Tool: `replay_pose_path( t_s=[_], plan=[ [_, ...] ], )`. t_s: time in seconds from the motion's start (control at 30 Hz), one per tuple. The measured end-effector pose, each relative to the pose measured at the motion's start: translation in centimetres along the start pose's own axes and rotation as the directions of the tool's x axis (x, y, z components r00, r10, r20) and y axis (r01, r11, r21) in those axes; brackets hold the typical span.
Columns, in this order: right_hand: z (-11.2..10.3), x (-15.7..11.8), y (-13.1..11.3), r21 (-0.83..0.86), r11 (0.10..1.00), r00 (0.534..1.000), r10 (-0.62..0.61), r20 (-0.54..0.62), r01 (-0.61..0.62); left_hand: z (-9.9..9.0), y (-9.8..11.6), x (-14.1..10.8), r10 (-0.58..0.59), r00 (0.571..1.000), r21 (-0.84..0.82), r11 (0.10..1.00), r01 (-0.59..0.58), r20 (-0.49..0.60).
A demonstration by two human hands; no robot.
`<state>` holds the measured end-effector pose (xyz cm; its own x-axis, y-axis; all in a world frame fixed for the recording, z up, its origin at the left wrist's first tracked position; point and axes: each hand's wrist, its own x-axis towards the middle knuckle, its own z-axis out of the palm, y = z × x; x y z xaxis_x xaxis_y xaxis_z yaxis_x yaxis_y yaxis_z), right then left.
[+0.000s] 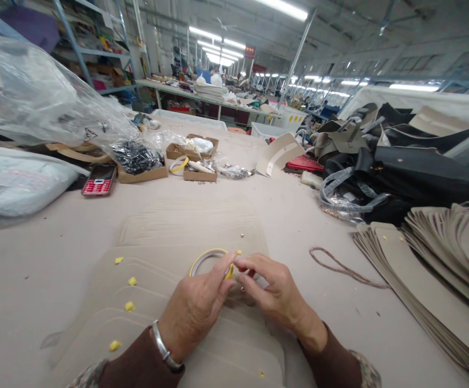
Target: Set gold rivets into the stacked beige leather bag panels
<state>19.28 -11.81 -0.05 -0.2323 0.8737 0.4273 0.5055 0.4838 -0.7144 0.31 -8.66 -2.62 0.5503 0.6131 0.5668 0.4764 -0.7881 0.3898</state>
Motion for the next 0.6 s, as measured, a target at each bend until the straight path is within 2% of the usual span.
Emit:
replay_pose_path(
  t_s=[0.07, 0.17, 0.3, 0.43, 0.53, 0.6],
  plan=[
    [0.5, 0.0, -0.1, -0.038, 0.997, 0.997, -0.071, 0.003, 0.071, 0.1, 0.0, -0.1, 0.007, 1.0, 0.006, 1.0, -0.007, 0.004],
    [1.1, 0.0, 0.2, -0.105, 0.988, 0.993, -0.116, 0.018, 0.117, 0.3, 0.1, -0.2, 0.023, 1.0, 0.029, 0.999, -0.023, 0.009],
    [1.7, -0.5, 0.6, -0.225, 0.967, 0.992, -0.127, -0.025, 0.119, 0.1, 0.4, -0.2, 0.033, 0.999, -0.003, 0.999, -0.033, 0.021],
    [1.9, -0.8, 0.8, -0.317, 0.938, 0.983, -0.171, -0.067, 0.142, -0.3, 1.0, 0.1, -0.055, 0.993, -0.057, 0.997, 0.061, 0.108],
    [1.8, -0.9, 0.6, -0.327, 0.933, 0.977, -0.19, -0.101, 0.148, -0.5, 1.1, 0.2, -0.098, 0.986, -0.02, 0.995, 0.102, 0.137],
    [1.8, -0.9, 0.0, -0.293, 0.952, 0.984, -0.133, -0.121, 0.093, -0.6, 1.1, 0.2, -0.096, 0.988, 0.01, 0.995, 0.096, 0.123]
  ],
)
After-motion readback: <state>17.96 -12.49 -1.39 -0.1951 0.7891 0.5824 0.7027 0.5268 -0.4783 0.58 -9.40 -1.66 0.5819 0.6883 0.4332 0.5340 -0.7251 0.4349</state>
